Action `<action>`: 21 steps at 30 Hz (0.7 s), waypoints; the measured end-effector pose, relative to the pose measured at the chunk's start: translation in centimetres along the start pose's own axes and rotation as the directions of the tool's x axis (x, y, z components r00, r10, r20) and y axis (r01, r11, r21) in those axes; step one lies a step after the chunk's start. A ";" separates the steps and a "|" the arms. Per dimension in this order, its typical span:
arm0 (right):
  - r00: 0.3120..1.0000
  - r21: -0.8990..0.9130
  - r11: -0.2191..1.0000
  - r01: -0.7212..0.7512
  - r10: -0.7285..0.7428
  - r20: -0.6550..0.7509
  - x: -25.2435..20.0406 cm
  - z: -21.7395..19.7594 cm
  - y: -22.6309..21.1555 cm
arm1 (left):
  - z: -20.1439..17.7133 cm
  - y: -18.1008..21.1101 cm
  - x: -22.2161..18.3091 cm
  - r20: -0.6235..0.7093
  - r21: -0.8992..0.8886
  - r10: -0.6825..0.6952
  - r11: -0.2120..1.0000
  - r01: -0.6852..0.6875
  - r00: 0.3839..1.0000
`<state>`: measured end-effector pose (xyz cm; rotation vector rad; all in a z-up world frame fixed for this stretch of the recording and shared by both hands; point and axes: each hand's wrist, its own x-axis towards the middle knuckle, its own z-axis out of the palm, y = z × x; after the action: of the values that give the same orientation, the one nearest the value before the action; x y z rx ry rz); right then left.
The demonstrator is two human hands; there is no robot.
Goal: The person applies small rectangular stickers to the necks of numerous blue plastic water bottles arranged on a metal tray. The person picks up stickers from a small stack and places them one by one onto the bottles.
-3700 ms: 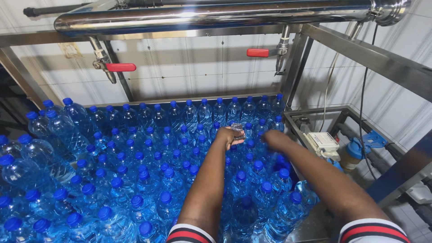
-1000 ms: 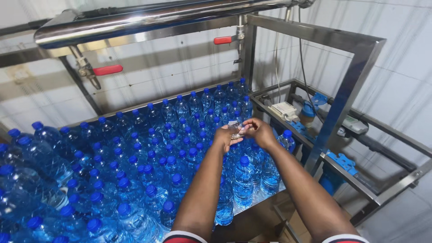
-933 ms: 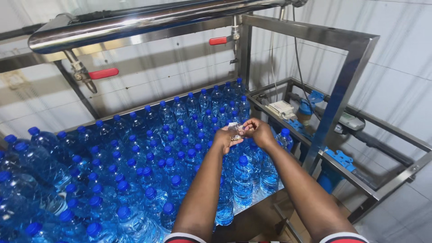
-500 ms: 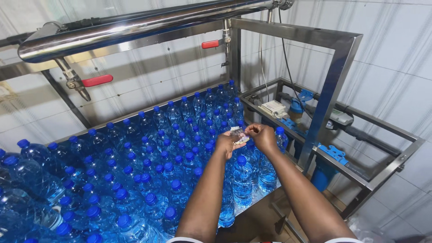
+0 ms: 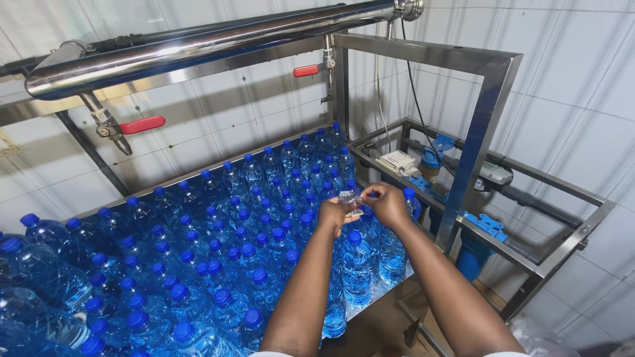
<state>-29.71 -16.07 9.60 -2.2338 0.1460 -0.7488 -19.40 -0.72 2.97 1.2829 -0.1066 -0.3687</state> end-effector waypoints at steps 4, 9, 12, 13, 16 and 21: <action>0.857 0.402 0.815 -0.417 0.204 0.473 -1.1 -3.3 -2.6 | 0.2 -0.8 0.6 -0.011 0.110 -0.009 0.994 0.010 1.000; 0.807 0.245 0.872 -0.424 0.240 0.540 0.0 -4.6 -1.6 | 0.0 -1.0 0.5 0.042 0.061 -0.021 0.998 0.018 0.999; 0.891 -0.040 0.947 -0.320 0.315 0.326 0.3 -4.2 -0.4 | -0.6 -2.0 2.2 -0.066 0.029 -0.039 0.999 0.041 0.997; 0.913 -0.227 0.960 -0.164 0.235 0.334 0.4 -3.4 0.8 | -0.6 -1.2 1.2 -0.065 -0.058 -0.053 0.997 0.049 0.997; 0.920 -0.355 0.934 0.041 0.102 0.377 0.2 -1.7 1.8 | -0.3 -0.2 0.1 -0.056 -0.171 -0.074 0.983 0.063 0.996; 0.932 -0.382 0.923 0.040 0.103 0.348 0.2 2.1 5.3 | -0.8 -1.2 2.3 -0.065 -0.255 -0.073 0.965 0.055 0.995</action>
<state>-27.73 -18.55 4.90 -2.6963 0.1576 -0.2899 -17.26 -1.07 1.32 1.0473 0.0438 -0.3774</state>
